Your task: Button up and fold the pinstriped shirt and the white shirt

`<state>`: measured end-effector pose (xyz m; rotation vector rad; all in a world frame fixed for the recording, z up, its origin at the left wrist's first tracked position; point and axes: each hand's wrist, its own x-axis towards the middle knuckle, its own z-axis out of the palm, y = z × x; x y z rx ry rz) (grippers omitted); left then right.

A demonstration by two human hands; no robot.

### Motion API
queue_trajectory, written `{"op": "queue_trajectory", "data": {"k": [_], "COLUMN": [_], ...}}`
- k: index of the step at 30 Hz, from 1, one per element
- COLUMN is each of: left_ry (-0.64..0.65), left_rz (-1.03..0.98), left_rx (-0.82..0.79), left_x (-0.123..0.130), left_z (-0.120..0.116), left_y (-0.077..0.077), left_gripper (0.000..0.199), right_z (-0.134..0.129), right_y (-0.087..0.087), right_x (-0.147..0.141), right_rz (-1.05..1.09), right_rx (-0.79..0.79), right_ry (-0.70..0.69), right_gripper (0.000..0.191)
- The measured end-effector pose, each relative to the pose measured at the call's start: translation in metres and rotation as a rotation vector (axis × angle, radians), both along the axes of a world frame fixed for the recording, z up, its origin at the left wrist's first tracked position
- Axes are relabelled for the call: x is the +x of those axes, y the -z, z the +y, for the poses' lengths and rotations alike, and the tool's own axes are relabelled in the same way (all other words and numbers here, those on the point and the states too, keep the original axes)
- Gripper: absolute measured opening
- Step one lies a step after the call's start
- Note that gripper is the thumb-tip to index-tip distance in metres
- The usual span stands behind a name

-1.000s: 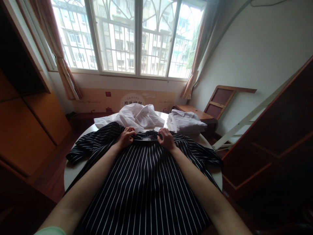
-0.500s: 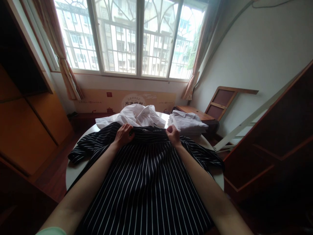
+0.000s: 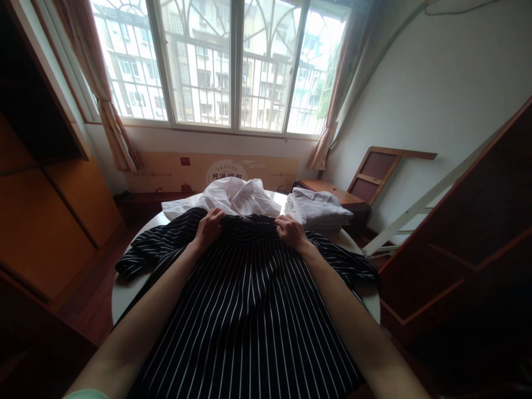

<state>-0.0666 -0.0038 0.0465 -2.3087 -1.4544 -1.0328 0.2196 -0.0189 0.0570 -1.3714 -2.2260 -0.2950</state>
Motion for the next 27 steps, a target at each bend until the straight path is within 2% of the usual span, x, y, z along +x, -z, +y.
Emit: {"op": "queue_trajectory", "data": {"k": [2,5,8,11,15,20,24,27], "left_ry": [0.036,0.162,0.297,0.371,0.41,0.407,0.425,0.424], "left_rz": [-0.057,-0.144,-0.304,-0.45,-0.539,-0.494,-0.453,-0.462], "left_rx": [-0.03,-0.113,-0.247,-0.36,-0.389,-0.334,-0.269,-0.332], "left_x": [-0.003,-0.01,-0.012,-0.011,-0.008,-0.003,0.003,0.006], "left_z": [0.003,0.009,0.016,0.017,0.013,0.011,0.01,0.006], "left_y": [0.0,0.001,0.001,-0.001,-0.006,-0.007,-0.005,-0.01], "left_gripper": [0.014,0.016,0.024,0.035,0.042,0.033,0.026,0.024], "right_z": [0.001,0.005,0.012,0.019,0.023,0.023,0.023,0.021], "right_y": [0.0,0.003,0.006,0.008,0.009,0.009,0.009,0.007], "right_x": [0.004,0.011,0.017,0.022,0.027,0.027,0.024,0.023], "right_rz": [-0.031,-0.007,0.134,0.335,0.494,0.604,0.601,0.557], "right_rx": [-0.014,-0.035,-0.061,-0.113,-0.199,-0.277,-0.255,-0.206], "right_ry": [-0.022,-0.071,-0.132,-0.196,-0.228,-0.225,-0.177,-0.131], "right_gripper": [0.018,0.023,0.008,0.005,0.011,0.014,0.015,0.017]}}
